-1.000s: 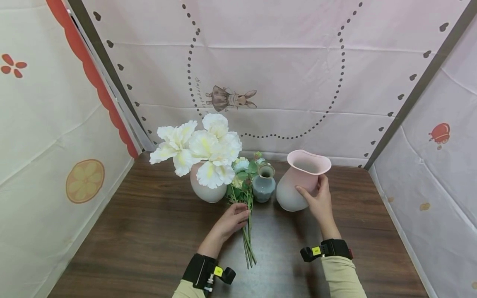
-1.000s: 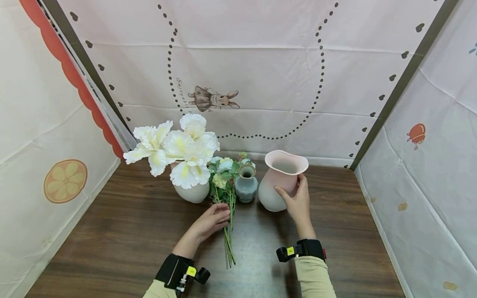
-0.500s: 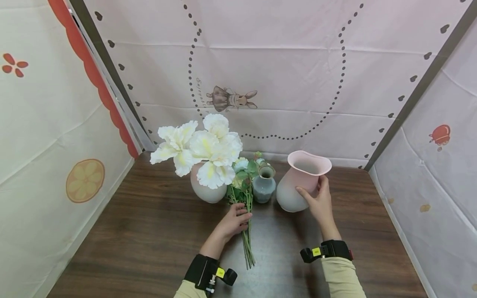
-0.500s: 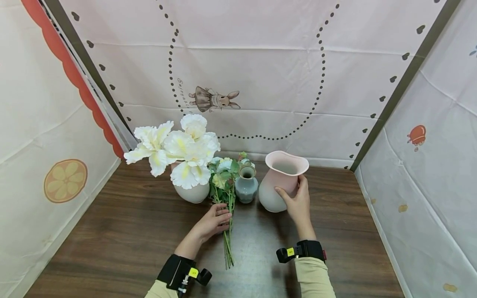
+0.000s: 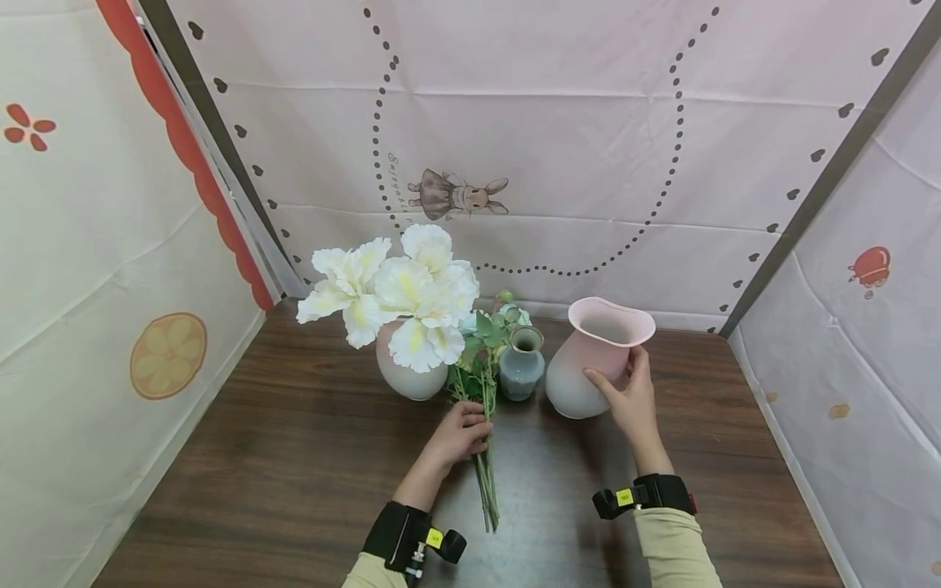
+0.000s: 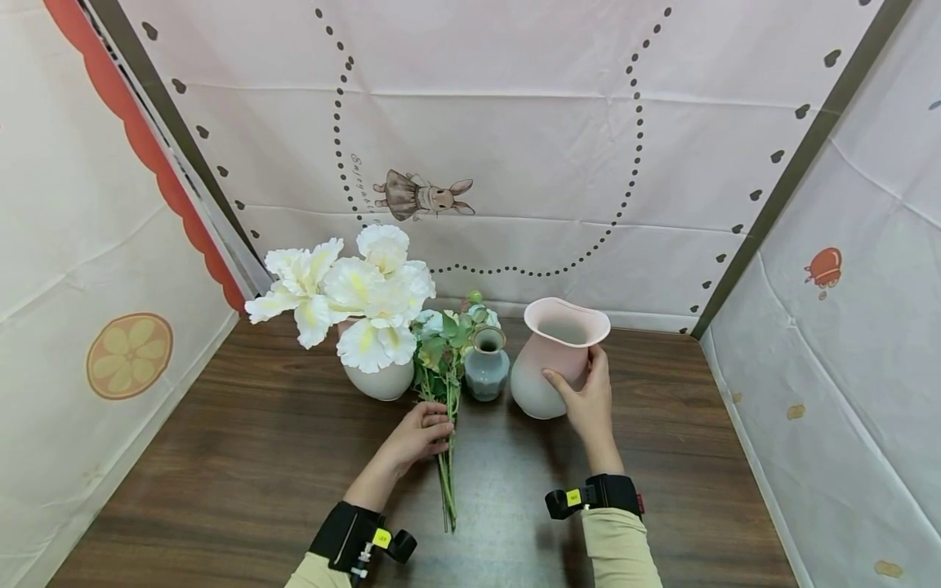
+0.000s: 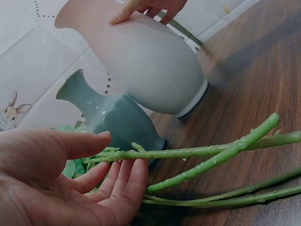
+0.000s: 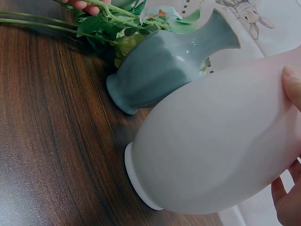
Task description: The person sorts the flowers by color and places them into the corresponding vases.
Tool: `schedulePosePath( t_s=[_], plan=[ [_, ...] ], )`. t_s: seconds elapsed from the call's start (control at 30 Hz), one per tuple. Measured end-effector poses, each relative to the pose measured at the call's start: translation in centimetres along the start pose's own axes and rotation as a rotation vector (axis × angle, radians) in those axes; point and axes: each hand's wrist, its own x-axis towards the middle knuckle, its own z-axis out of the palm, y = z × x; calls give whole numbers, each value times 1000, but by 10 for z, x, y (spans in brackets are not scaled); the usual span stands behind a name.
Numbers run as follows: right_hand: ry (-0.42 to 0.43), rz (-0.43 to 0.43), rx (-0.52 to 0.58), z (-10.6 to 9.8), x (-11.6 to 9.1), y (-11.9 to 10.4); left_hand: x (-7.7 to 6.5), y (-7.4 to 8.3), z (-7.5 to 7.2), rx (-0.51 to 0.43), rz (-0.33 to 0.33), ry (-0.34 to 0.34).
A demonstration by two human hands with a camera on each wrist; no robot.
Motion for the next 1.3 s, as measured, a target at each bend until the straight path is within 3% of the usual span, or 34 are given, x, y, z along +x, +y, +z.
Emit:
schedulePosePath(
  t_s=[0.3, 0.53, 0.7, 1.1, 1.3],
  plan=[
    [12, -26, 11, 1, 0, 3, 2, -3, -1, 78, 9, 66],
    [29, -34, -5, 3, 12, 37, 5, -6, -2, 112, 8, 80],
    [37, -54, -6, 4, 15, 43, 4, -6, -3, 109, 16, 79],
    [39, -55, -20, 4, 15, 44, -3, 1, 0, 86, 41, 76],
    [42, -56, -28, 4, 16, 45, -7, 7, 1, -25, 63, 74]
  ],
)
